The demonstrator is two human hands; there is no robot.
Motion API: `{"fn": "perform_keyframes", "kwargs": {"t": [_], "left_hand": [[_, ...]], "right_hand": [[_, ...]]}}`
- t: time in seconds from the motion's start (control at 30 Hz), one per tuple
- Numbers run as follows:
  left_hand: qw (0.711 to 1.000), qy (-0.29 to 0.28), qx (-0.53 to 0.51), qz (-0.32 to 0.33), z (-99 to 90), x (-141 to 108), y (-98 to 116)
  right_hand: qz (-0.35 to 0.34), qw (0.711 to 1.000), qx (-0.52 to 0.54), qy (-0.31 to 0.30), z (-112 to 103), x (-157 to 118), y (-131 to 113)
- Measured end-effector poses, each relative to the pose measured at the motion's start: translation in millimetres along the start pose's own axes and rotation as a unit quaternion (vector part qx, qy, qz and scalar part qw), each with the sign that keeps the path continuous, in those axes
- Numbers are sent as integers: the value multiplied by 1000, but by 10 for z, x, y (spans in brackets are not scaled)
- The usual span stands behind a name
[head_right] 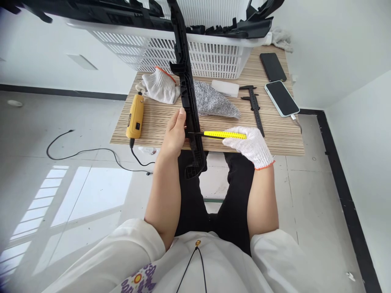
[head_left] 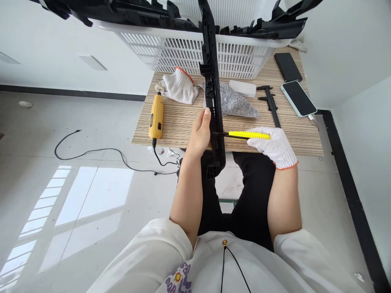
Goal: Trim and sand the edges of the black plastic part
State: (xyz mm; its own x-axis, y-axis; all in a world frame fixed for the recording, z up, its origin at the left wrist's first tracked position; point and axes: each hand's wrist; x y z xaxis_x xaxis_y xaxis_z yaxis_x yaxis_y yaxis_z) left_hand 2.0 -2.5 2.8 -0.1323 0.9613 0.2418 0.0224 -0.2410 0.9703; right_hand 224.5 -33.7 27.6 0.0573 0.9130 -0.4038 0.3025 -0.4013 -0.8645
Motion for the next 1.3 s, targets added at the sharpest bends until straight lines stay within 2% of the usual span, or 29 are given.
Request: {"fn": "perform_keyframes", "kwargs": {"t": [0.4,0.5,0.63,0.77,0.87,1.0,1.1,1.23,1.3], "left_hand": [[1000,1,14,4,-3,-1,-1],[1000,-2,10,-1,-5,-2,-2],[1000,-6,4,2,-7,-3,-7],[1000,-5,-6,-7,0,-8,3],[1000,-9,-20,-21,5,-11,14],[1000,-2,-10,-22,2,-8,11],[1000,-2,-7,-14,-3,-5,5],[1000,8,-10,-13,-2,-7,10],[1000,8,-14,-17,-1,-10,12]], "right_hand": [[-5,1000,7,2,10,6,7],[-5,1000,16,21,8,8,5],[3,1000,14,-1,-2,21,11],[12,999,32,11,-12,28,8],[10,1000,6,-11,-15,26,1],[4,1000,20,13,-13,19,-12],[5,1000,2,-12,-13,8,-23],[9,1000,15,8,-13,0,-23],[14,1000,6,-3,-11,1,-17]]}}
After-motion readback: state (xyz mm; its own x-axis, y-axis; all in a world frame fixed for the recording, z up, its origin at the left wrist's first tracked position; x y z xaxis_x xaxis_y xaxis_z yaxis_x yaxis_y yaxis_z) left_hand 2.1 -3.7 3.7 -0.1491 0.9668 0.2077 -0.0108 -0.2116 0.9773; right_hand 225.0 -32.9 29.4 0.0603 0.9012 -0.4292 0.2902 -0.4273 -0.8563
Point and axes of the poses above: each hand's wrist, its own x-axis towards the middle knuckle, its own z-axis out of the palm, y = z × x, and after that the axes turned 10 degrees about z, right-handed
